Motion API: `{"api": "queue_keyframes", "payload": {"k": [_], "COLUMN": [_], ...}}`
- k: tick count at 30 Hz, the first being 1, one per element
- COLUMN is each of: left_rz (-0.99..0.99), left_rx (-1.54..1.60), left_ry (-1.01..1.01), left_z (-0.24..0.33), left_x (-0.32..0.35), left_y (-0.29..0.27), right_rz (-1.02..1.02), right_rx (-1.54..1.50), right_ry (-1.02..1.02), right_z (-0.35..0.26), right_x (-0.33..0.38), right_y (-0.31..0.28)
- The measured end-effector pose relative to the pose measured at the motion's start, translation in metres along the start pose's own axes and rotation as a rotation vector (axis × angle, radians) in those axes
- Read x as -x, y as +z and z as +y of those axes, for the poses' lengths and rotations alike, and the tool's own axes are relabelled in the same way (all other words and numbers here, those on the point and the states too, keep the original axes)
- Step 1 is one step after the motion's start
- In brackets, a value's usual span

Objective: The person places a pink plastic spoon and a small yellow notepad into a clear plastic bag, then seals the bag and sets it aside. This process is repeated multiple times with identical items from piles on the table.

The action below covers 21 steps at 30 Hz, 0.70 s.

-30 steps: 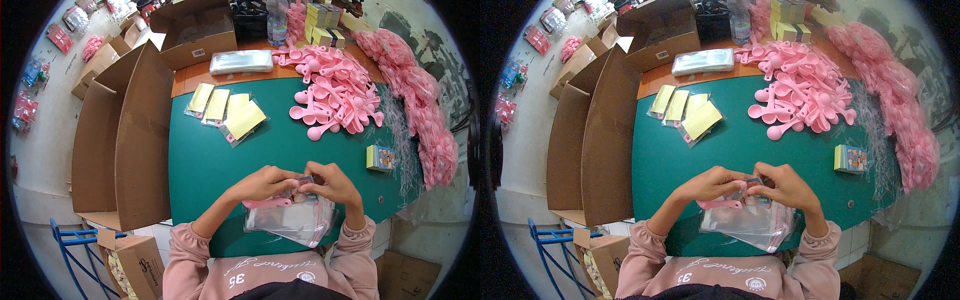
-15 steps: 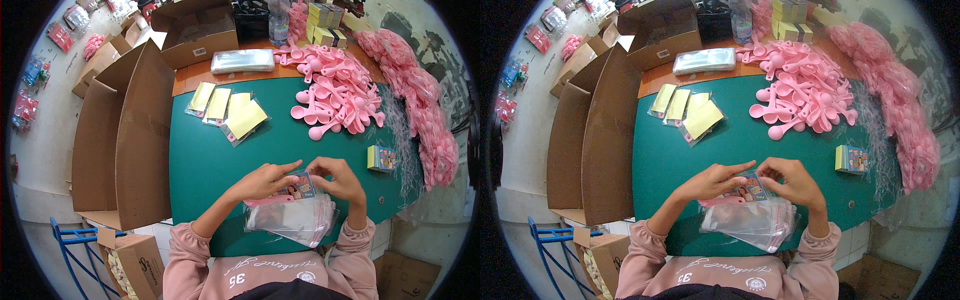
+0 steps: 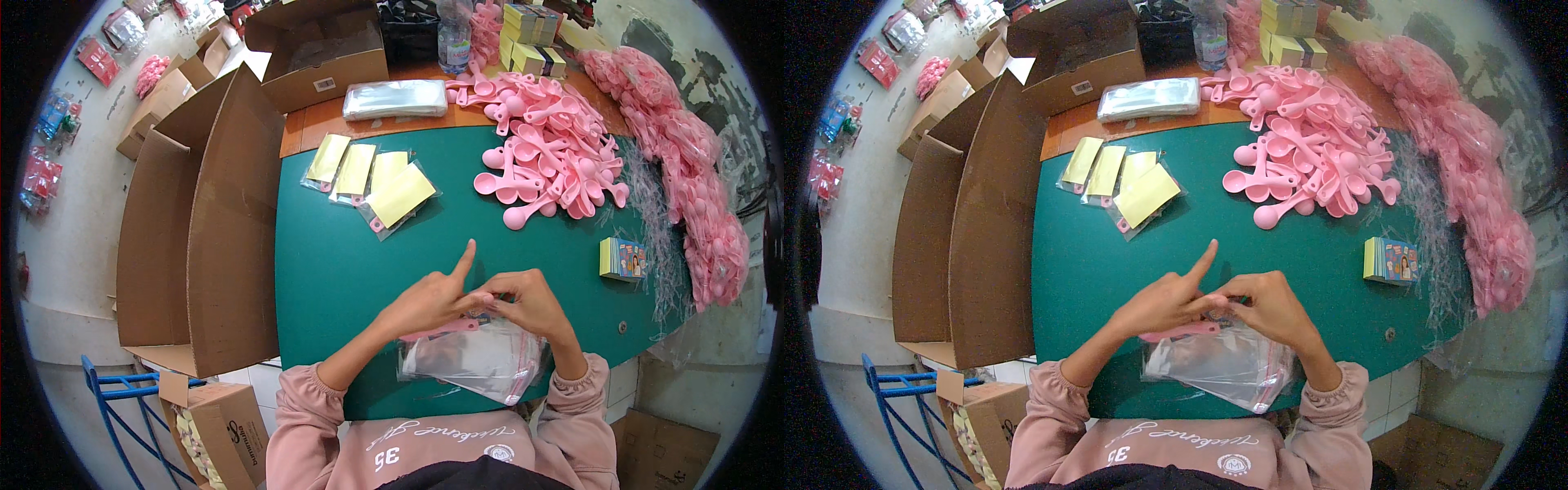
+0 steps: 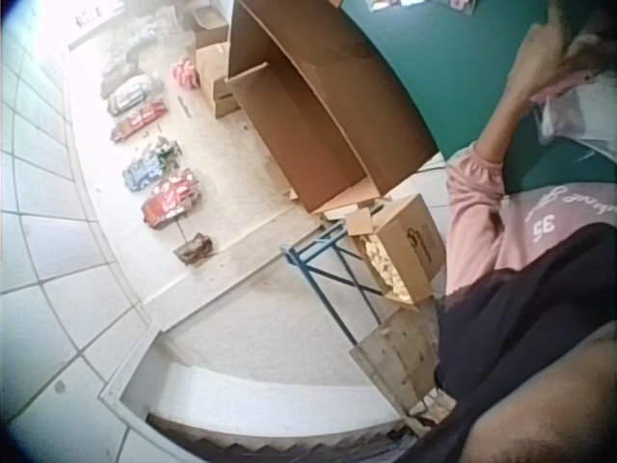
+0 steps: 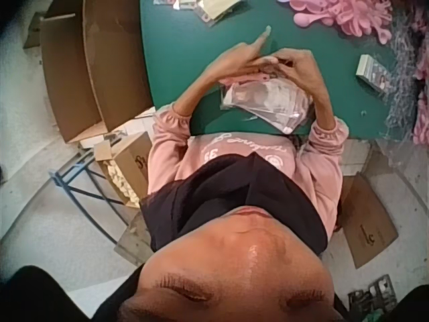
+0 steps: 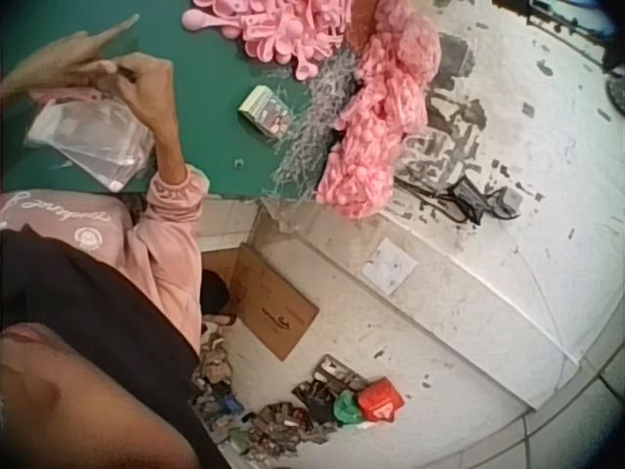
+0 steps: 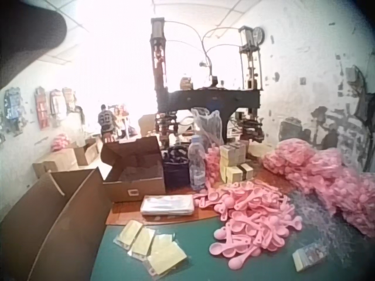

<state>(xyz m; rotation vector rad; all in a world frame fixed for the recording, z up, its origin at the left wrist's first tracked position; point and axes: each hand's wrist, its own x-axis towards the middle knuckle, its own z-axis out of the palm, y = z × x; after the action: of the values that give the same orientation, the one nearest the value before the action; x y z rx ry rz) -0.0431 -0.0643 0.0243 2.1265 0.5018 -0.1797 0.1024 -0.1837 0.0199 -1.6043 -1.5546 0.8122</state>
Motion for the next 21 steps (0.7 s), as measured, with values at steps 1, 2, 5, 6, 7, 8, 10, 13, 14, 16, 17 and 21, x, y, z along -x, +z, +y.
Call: {"api": "queue_keyframes", "payload": {"k": [1,2,5,6,7,8,10,13,14,16,17,21], "left_rz": [-0.001,-0.033,-0.138,-0.211,-0.183,-0.182,-0.15,-0.136,-0.134,-0.122,-0.123,-0.097], "left_rx": [-0.001,0.064,0.155,0.183,0.27,0.269,0.256,0.229,0.231,0.281,0.281,0.305], "left_ry": [0.001,0.113,0.248,0.269,0.234,0.234,0.248,0.338,0.338,0.295,0.297,0.242], "left_z": [-0.007,-0.019,-0.043,-0.047,-0.049,-0.05,-0.051,-0.05,-0.05,-0.051,-0.05,-0.054], "left_x": [-0.001,-0.002,-0.006,-0.007,-0.005,-0.005,-0.006,-0.006,-0.006,-0.006,-0.006,-0.006], "left_y": [-0.004,-0.009,-0.034,-0.039,-0.039,-0.038,-0.037,-0.036,-0.036,-0.037,-0.038,-0.04], "right_rz": [0.022,0.045,0.19,0.193,0.168,0.141,-0.001,-0.194,-0.237,-0.12,0.003,0.186], "right_rx": [-0.125,-0.25,-0.33,-0.33,-0.42,-0.509,-0.495,-0.485,-0.493,-0.59,-0.686,-0.759], "right_ry": [0.089,0.179,0.233,0.232,0.237,0.243,0.289,0.341,0.347,0.358,0.366,0.324], "right_z": [0.001,0.002,0.008,0.007,0.005,0.003,0.002,0.005,0.005,0.004,0.003,0.006], "right_x": [0.002,0.004,0.008,0.008,0.008,0.008,0.008,0.01,0.011,0.011,0.01,0.005], "right_y": [-0.004,-0.009,-0.025,-0.026,-0.026,-0.027,-0.033,-0.039,-0.04,-0.038,-0.038,-0.038]}}
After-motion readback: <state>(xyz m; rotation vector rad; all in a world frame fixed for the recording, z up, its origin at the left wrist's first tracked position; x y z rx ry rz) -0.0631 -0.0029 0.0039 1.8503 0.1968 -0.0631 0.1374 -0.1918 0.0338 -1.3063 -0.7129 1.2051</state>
